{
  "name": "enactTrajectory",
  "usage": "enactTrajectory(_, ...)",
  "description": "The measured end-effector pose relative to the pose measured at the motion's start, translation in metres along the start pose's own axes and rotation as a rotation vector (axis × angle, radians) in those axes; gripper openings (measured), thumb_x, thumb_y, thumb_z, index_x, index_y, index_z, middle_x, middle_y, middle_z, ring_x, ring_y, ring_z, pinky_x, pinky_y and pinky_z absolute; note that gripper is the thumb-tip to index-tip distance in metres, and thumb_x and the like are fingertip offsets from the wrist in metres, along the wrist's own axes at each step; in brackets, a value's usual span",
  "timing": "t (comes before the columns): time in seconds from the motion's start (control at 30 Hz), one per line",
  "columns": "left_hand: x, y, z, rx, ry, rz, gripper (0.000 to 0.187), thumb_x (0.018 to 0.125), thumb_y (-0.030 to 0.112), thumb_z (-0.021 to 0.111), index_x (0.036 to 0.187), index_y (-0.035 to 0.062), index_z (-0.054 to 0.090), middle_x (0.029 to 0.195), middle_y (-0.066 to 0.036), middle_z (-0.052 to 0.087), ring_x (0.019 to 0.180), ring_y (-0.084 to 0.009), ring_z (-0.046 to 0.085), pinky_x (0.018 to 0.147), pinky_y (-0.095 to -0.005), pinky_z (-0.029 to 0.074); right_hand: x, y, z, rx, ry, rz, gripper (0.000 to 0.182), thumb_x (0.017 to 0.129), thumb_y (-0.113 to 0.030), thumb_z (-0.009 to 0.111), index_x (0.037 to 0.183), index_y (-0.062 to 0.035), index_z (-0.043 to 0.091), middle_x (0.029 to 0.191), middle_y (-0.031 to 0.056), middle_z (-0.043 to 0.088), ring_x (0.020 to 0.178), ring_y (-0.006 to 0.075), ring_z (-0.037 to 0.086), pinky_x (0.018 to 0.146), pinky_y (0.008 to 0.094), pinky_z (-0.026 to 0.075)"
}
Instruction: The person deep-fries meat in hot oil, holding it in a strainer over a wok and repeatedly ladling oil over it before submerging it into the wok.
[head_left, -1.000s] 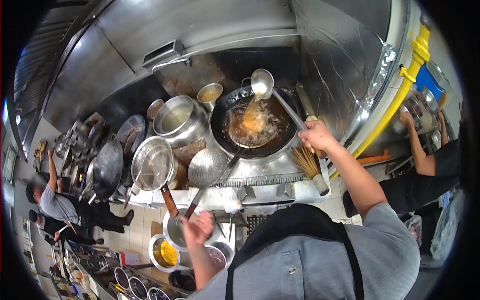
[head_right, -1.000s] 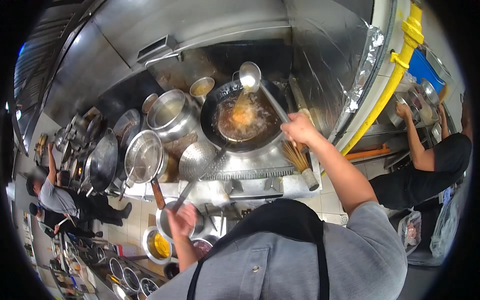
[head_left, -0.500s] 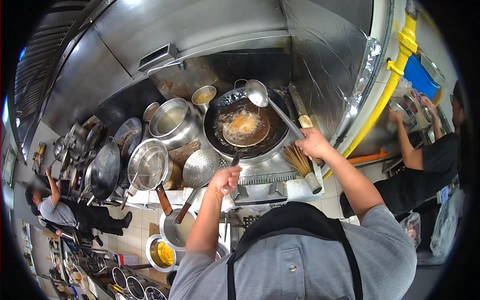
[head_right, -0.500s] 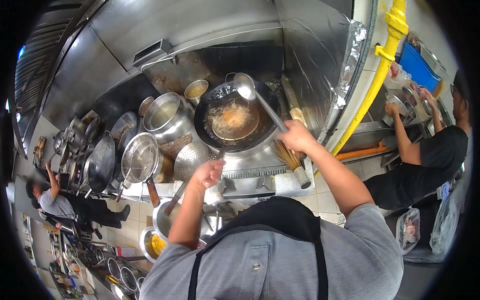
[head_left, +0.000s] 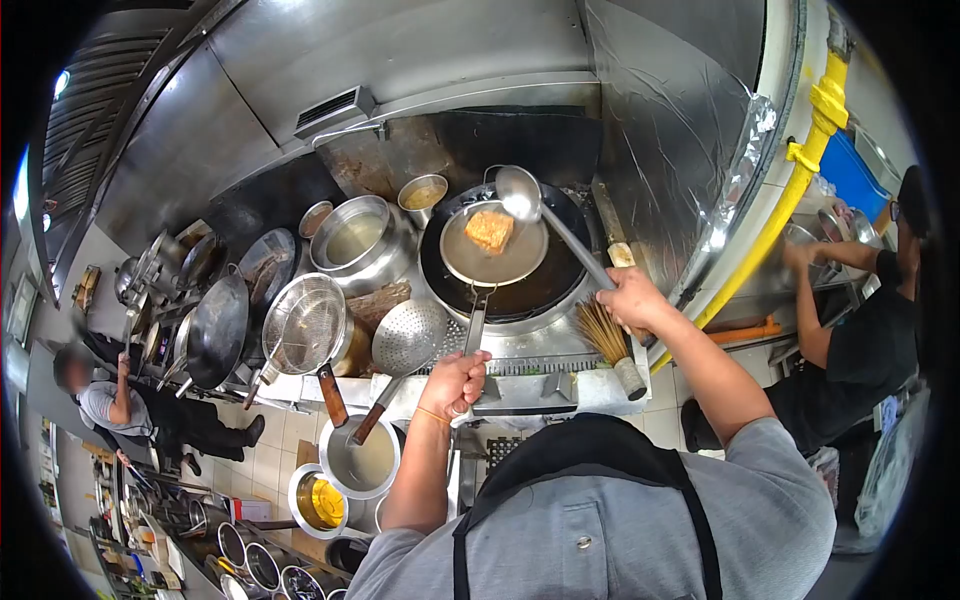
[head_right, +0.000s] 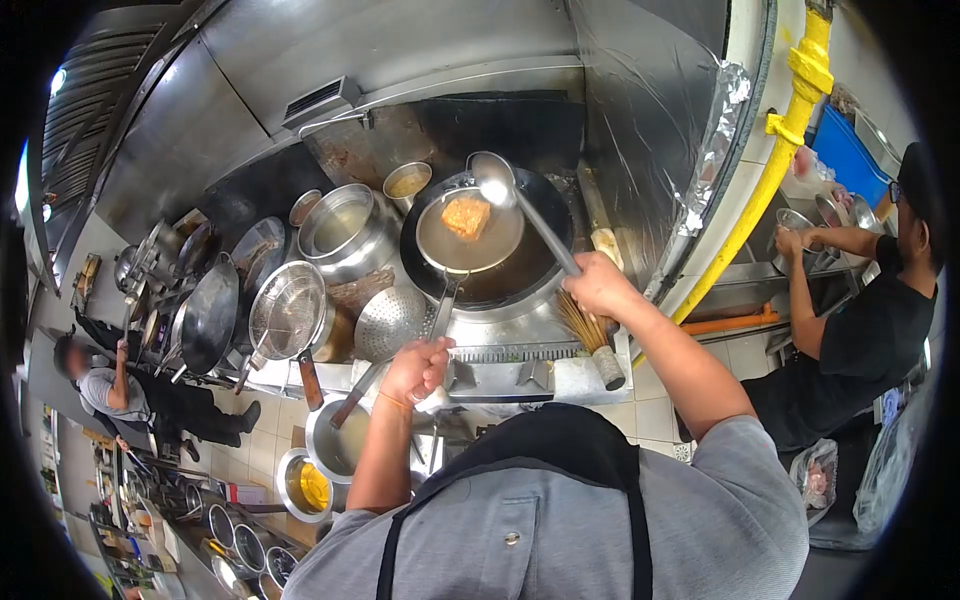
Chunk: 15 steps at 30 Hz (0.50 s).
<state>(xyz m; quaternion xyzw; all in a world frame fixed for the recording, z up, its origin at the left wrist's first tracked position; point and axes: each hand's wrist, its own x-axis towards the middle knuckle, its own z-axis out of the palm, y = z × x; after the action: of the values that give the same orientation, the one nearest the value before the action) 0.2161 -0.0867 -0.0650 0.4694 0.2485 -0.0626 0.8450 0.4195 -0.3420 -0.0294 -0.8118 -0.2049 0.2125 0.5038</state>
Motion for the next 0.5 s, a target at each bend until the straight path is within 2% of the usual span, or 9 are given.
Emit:
enactTrajectory(0.07,0.007,0.004,0.002,0.043,-0.001,-0.036,0.016,0.091,0.012,0.048,0.091,-0.0026,0.053,0.056,0.003,0.04,0.038,-0.0045,0.033,0.031,-0.0191,0.026,-0.001,0.002,-0.002,0.292,-0.198,0.218,0.017,0.082,-0.012,0.057,0.07,-0.0009,0.052,0.059,0.0041,0.051,0.044,0.0116,0.048,0.034,0.0256,0.036)
enactTrajectory(0.1,0.011,0.002,0.002,0.082,-0.007,-0.072,0.015,0.091,0.012,0.049,0.089,-0.0022,0.053,0.055,0.003,0.041,0.038,-0.0047,0.033,0.031,-0.0192,0.025,0.0,0.01,-0.003,0.292,-0.198,0.22,0.017,0.082,-0.012,0.057,0.07,-0.0009,0.052,0.059,0.0041,0.051,0.044,0.0116,0.048,0.034,0.0256,0.036)
enactTrajectory(0.17,0.019,-0.004,-0.002,0.075,0.015,-0.081,0.014,0.089,0.011,0.05,0.089,-0.0025,0.055,0.055,0.003,0.042,0.038,-0.0048,0.033,0.031,-0.0195,0.023,0.002,0.023,-0.003,0.858,-0.383,0.491,0.016,0.085,-0.012,0.055,0.073,-0.0031,0.049,0.062,0.0026,0.049,0.041,0.0088,0.042,0.031,0.0237,0.033)
enactTrajectory(0.2,0.021,-0.009,-0.007,0.079,0.019,-0.099,0.015,0.089,0.01,0.05,0.092,-0.0038,0.055,0.056,0.003,0.042,0.038,-0.0047,0.034,0.031,-0.0195,0.023,-0.003,0.022,0.001,0.843,-0.345,0.5,0.015,0.085,-0.01,0.055,0.074,-0.0039,0.047,0.064,0.0013,0.047,0.04,0.0072,0.038,0.032,0.0231,0.031)
enactTrajectory(0.3,0.016,-0.01,-0.01,0.116,0.022,-0.128,0.016,0.088,0.009,0.048,0.097,-0.0024,0.053,0.059,0.003,0.042,0.04,-0.0042,0.036,0.03,-0.0199,0.024,-0.007,0.032,0.016,0.674,-0.25,0.342,0.013,0.086,-0.011,0.055,0.077,-0.0025,0.049,0.063,0.0015,0.049,0.042,0.0061,0.041,0.034,0.0224,0.031)
enactTrajectory(0.33,0.011,-0.004,-0.005,0.129,0.065,-0.113,0.011,0.088,0.009,0.049,0.084,0.0007,0.053,0.055,0.004,0.041,0.038,-0.0044,0.034,0.031,-0.0191,0.024,-0.001,0.039,0.02,0.674,-0.253,0.345,0.013,0.086,-0.011,0.055,0.077,-0.0025,0.049,0.063,0.0015,0.049,0.042,0.0061,0.041,0.034,0.0224,0.031)
enactTrajectory(0.4,0.003,0.009,0.008,0.145,0.135,-0.115,0.029,0.089,0.011,0.05,0.061,0.0098,0.046,0.048,0.004,0.037,0.036,-0.0039,0.033,0.03,-0.0177,0.023,0.01,0.048,0.027,0.266,-0.187,0.188,0.013,0.082,-0.01,0.056,0.085,0.0019,0.053,0.065,0.0116,0.057,0.048,0.019,0.055,0.04,0.0326,0.042)
enactTrajectory(0.43,0.007,0.015,0.007,0.143,0.137,-0.113,0.029,0.089,0.011,0.05,0.061,0.0098,0.046,0.048,0.004,0.037,0.036,-0.0039,0.033,0.03,-0.0177,0.023,0.009,0.048,0.029,0.265,-0.19,0.186,0.013,0.082,-0.01,0.056,0.085,0.0019,0.053,0.065,0.0116,0.057,0.048,0.019,0.055,0.04,0.0326,0.042)
enactTrajectory(0.5,0.015,0.027,0.002,0.254,0.025,-0.132,0.028,0.088,0.01,0.051,0.061,0.01,0.046,0.049,0.005,0.038,0.036,-0.0036,0.034,0.029,-0.0177,0.022,0.002,0.045,0.039,-0.501,0.146,-0.359,0.02,0.078,-0.01,0.055,0.094,0.0018,0.056,0.076,0.026,0.061,0.068,0.0373,0.063,0.06,0.043,0.05)
